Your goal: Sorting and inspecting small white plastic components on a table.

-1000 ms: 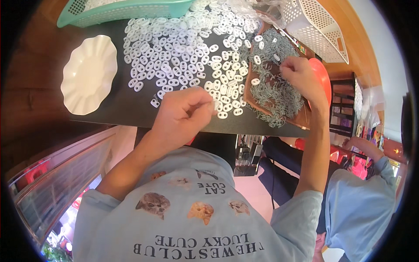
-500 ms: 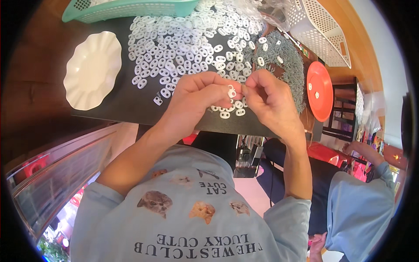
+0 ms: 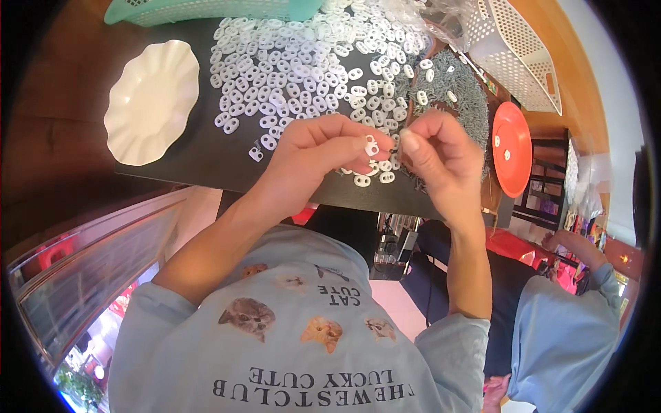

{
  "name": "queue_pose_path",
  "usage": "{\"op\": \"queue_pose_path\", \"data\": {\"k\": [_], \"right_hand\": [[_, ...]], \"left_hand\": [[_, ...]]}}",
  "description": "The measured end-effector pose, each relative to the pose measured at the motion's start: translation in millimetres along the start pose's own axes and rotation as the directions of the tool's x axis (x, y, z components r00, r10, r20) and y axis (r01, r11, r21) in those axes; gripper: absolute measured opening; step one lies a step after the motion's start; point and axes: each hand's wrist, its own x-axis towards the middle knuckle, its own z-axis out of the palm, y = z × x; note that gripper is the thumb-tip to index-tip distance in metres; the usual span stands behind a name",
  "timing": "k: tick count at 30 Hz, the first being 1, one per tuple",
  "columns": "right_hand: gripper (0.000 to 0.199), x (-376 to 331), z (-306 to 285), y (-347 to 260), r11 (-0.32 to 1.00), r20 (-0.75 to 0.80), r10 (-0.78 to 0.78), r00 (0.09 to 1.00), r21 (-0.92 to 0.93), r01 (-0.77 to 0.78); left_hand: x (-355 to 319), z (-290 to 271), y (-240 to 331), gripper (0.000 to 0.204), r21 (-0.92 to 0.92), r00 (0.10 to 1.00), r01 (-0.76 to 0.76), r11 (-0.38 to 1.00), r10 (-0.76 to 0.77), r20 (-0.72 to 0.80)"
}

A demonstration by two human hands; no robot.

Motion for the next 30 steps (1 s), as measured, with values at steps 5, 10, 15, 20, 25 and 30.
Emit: {"op": "queue_pose_path", "data": {"k": [5,10,15,20,25,30], "right_hand": [[0.017,4,8,-14,0.982,0.058,0.163,0.985,0.085,-0.168],[0.018,5,14,-19,0.98,0.12,0.167,0.979,0.091,-0.178],[0.015,4,15,-18,0.982,0.127,0.159,0.979,0.086,-0.17],[0.015,3,17,-18,0.981,0.119,0.158,0.98,0.098,-0.17],[0.016,2,19,-17,0.979,0.109,0.168,0.98,0.093,-0.179],[0.016,-4,27,-15,0.948,0.064,0.252,0.966,0.186,-0.26]], "left_hand": [[-3,-8,-12,0.015,0.175,0.978,-0.202,0.964,0.19,0.083],[-3,-9,-14,0.009,0.18,0.958,-0.276,0.944,0.256,0.129],[-4,-12,-14,0.009,0.208,0.947,-0.308,0.928,0.28,0.155],[-6,-13,-13,0.015,0.216,0.943,-0.312,0.925,0.274,0.188],[-5,-8,-19,0.013,0.191,0.936,-0.342,0.92,0.315,0.16],[-10,-5,-27,0.013,0.238,0.923,-0.385,0.892,0.366,0.121]]}}
